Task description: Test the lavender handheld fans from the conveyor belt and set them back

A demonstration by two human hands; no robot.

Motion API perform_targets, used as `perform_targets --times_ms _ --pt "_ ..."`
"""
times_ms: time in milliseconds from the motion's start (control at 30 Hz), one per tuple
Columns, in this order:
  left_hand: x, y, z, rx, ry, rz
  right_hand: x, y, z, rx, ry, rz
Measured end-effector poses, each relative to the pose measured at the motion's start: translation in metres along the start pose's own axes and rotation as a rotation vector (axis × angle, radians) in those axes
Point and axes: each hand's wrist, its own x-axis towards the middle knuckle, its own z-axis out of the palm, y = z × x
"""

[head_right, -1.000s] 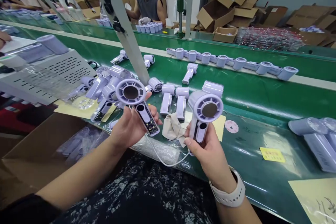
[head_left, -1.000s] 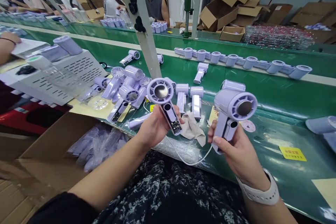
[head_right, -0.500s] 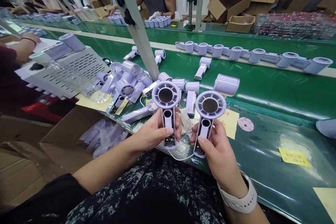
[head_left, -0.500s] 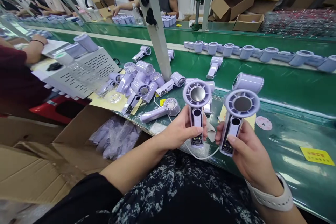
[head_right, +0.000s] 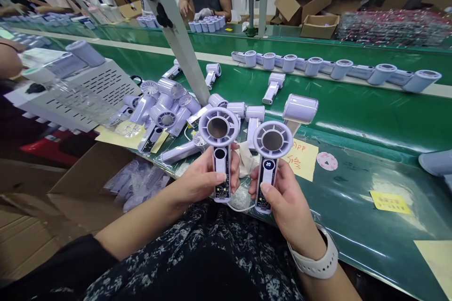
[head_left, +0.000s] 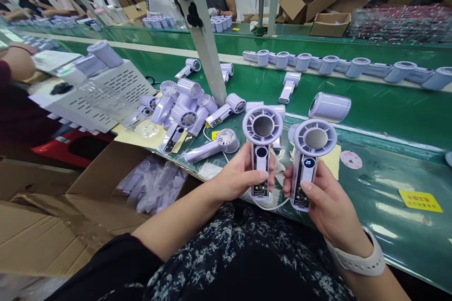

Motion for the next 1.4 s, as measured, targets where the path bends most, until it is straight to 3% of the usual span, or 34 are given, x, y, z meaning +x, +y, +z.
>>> perform_targets --times_ms 200,367,667,1233,1400 --pt "0.004 -0.011 -0.008 -0.019 0.115 0.004 -0.001 0.006 -0.003 0.035 0.055 0.039" --pt "0.002 -0.010 -0.014 0.025 0.036 0.011 -0.003 0.005 -0.001 0.017 0.012 0.006" --pt "0.009 -0.011 -0.016 0.127 0.117 -0.006 0.000 0.006 0.002 -0.014 0.050 0.016" --pt "0.009 -0.008 -0.011 0.056 0.218 -0.037 0.001 0.003 0.001 0.034 0.083 0.044" --pt "0.007 -0.009 -0.017 -0.041 0.161 -0.033 0.003 0.002 0.001 0.038 0.036 0.069"
